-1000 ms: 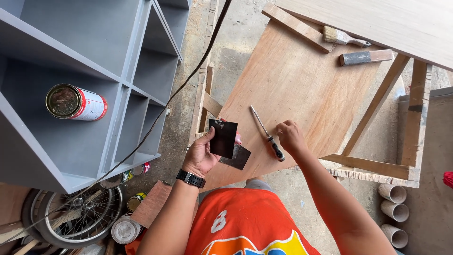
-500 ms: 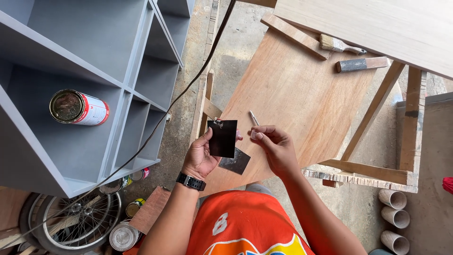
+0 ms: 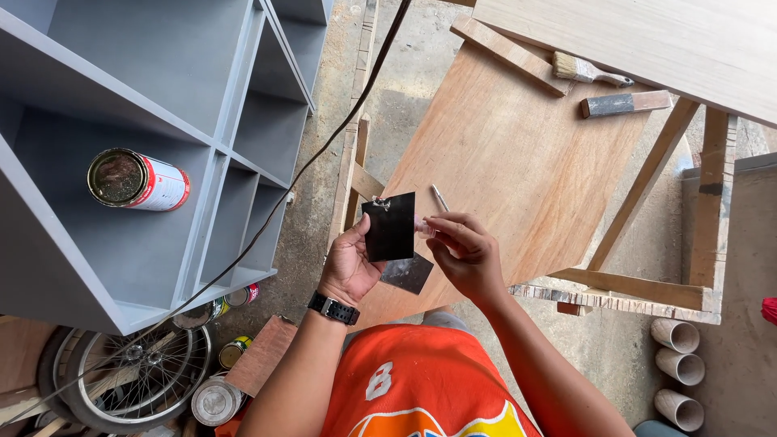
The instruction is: The person is manually sanding a wooden board using small pieces of sandpaper to smooth the surface.
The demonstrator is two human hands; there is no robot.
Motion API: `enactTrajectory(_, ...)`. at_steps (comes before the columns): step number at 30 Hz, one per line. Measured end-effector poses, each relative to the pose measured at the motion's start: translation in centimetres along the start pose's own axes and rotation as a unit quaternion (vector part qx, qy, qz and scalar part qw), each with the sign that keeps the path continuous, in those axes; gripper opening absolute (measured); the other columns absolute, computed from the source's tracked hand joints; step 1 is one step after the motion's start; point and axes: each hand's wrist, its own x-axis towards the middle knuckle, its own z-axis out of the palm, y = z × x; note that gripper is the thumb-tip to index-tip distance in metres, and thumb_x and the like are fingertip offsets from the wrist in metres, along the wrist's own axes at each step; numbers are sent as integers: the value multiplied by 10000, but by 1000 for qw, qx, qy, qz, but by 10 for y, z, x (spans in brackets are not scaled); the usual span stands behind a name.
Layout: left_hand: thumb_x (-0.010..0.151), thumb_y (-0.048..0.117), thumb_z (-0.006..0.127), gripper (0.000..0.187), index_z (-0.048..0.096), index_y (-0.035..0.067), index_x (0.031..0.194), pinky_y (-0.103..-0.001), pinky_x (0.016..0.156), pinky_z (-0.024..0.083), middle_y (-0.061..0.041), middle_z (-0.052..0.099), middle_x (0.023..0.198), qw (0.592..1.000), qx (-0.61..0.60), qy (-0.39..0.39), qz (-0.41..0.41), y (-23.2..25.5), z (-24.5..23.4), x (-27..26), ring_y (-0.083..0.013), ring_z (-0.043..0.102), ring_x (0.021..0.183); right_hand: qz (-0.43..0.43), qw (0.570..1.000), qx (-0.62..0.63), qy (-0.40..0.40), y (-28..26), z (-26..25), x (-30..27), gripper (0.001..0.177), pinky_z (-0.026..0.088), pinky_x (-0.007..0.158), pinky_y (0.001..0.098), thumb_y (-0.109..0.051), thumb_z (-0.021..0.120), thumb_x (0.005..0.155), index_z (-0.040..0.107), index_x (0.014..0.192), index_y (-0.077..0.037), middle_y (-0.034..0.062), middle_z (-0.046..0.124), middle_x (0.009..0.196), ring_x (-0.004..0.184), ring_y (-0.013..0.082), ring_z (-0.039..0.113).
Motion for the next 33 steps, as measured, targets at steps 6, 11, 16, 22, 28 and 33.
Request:
enactTrajectory(6, 998, 292, 770, 297, 827, 63, 1179, -499, 946, 687, -223, 817, 1180, 1000, 1, 6, 4, 0, 1, -2, -370, 795, 1097, -7, 999, -39, -4, -15, 7, 0, 335, 678, 939, 376, 152, 798, 896, 810, 1199, 12, 172, 721, 1182, 1141, 329, 796)
enactTrajectory(11, 993, 260, 780, 260, 831, 54, 1143, -476, 931, 690, -205, 831, 1145, 1000, 0, 15, 14, -1, 15, -13, -350, 803, 1077, -1, 997, -72, -2, -7, 8, -2, 331, 700, 897, 382, 124, 825, 891, 814, 1196, -2, 177, 741, 1122, 1049, 325, 815)
enactTrajectory(16, 991, 259, 787, 246, 833, 65, 1136, -477, 936, 685, -211, 827, 1156, 1000, 4, 11, 9, -4, 9, -9, -358, 798, 1092, 160, 976, -149, 3, 6, -3, 1, 276, 672, 629, 354, -260, 724, 1074, 821, 961, -28, 173, 766, 746, 662, 256, 801)
enactTrajectory(22, 982, 263, 805, 231, 836, 68, 1103, -453, 911, 693, -191, 837, 1123, 1000, 6, 23, 11, -6, 1, -8, -328, 811, 1056, 61, 981, -161, -83, 2, -6, 2, 354, 690, 765, 467, -101, 784, 1000, 762, 1353, -84, 204, 794, 1045, 915, 347, 830)
enactTrajectory(28, 978, 261, 803, 242, 835, 65, 1116, -459, 905, 695, -195, 837, 1121, 999, 2, 29, 19, -7, -3, -14, -330, 814, 1044, 218, 956, -167, -101, -1, -7, 5, 327, 659, 781, 436, -302, 524, 1139, 750, 1207, -75, 171, 802, 929, 810, 280, 799)
enactTrajectory(33, 977, 258, 809, 239, 836, 62, 1111, -469, 920, 694, -194, 837, 1118, 999, -18, 32, 31, -9, -17, -14, -330, 814, 1048, 147, 969, -133, -145, 21, -5, 1, 374, 673, 765, 414, -19, 783, 968, 730, 1335, -64, 146, 821, 980, 890, 268, 819)
